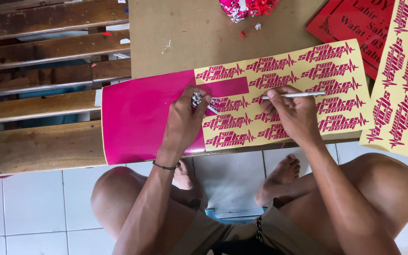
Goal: The person uses a white weeding tool to remove excess vinyl from a sheet of pink stickers with red text. They carefully pick out the small pieces of vinyl from around the letters and shapes, placing the removed pieces on the table.
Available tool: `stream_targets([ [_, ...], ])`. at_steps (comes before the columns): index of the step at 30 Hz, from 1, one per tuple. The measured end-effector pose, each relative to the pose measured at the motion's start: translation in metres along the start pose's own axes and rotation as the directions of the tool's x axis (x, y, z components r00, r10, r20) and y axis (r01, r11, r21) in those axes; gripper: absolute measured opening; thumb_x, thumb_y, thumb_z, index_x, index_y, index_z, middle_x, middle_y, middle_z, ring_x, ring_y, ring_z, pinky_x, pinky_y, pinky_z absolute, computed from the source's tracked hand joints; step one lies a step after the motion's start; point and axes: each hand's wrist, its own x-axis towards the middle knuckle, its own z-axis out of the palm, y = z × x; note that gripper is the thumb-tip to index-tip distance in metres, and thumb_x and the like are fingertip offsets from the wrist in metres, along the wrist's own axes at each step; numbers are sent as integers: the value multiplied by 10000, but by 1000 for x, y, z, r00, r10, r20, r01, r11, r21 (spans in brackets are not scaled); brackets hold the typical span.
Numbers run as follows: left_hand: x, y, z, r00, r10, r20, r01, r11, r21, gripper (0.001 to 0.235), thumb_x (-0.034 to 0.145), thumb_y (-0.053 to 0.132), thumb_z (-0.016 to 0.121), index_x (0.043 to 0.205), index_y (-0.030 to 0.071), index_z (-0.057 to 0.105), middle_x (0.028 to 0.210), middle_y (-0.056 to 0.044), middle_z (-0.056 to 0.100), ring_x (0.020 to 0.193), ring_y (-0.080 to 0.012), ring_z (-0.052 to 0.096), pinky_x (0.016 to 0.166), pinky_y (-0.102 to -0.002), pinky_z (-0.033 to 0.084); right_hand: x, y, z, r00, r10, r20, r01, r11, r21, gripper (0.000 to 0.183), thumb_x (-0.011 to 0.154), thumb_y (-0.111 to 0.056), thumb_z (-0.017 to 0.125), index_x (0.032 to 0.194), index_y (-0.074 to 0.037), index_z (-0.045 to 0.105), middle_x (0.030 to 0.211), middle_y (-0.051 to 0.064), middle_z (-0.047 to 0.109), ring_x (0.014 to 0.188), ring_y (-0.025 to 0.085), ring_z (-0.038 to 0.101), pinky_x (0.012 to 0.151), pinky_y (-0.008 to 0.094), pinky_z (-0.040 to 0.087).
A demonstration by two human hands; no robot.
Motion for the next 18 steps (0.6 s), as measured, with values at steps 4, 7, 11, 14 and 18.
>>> stream_targets([
  [4,-2,1,-1,999,-34,7,34,999,26,133,990,141,575,1056,38,628,663,-110,650,588,-193,668,520,-310,518,-1,4,2,1000,-31,-5,31,1000,-6,195,1050,-91,525,1114,61,629,877,187,681,758,219,689,646,286,585],
  [7,-2,3,1,996,-86,18,85,996,21,176,1017,203,531,1095,55,585,644,-97,659,566,-201,636,523,-352,486,-3,3,5,996,-92,19,93,995,-46,216,1063,-95,490,1165,47,617,894,196,670,772,241,681,650,301,581],
  [11,-1,5,0,989,-149,16,149,989,10,155,1031,211,491,1118,96,547,647,-75,680,585,-189,647,541,-336,495,-5,-3,13,944,-309,114,326,929,-177,232,1035,-61,496,1197,56,615,949,233,662,799,279,667,658,348,569],
  [14,-1,-1,0,992,-128,15,128,992,22,125,1008,172,511,1100,101,556,662,-89,693,598,-216,671,558,-348,510,-5,-26,27,860,-444,250,497,842,-213,253,984,-47,527,1206,17,628,960,209,655,873,323,663,727,403,559],
  [18,2,-19,3,999,-40,22,40,999,5,127,951,68,547,1071,95,582,769,-165,691,629,-229,715,592,-361,557,-8,-38,42,789,-471,394,595,746,-299,278,944,-66,568,1207,-64,658,971,179,665,1059,390,625,846,513,534],
])
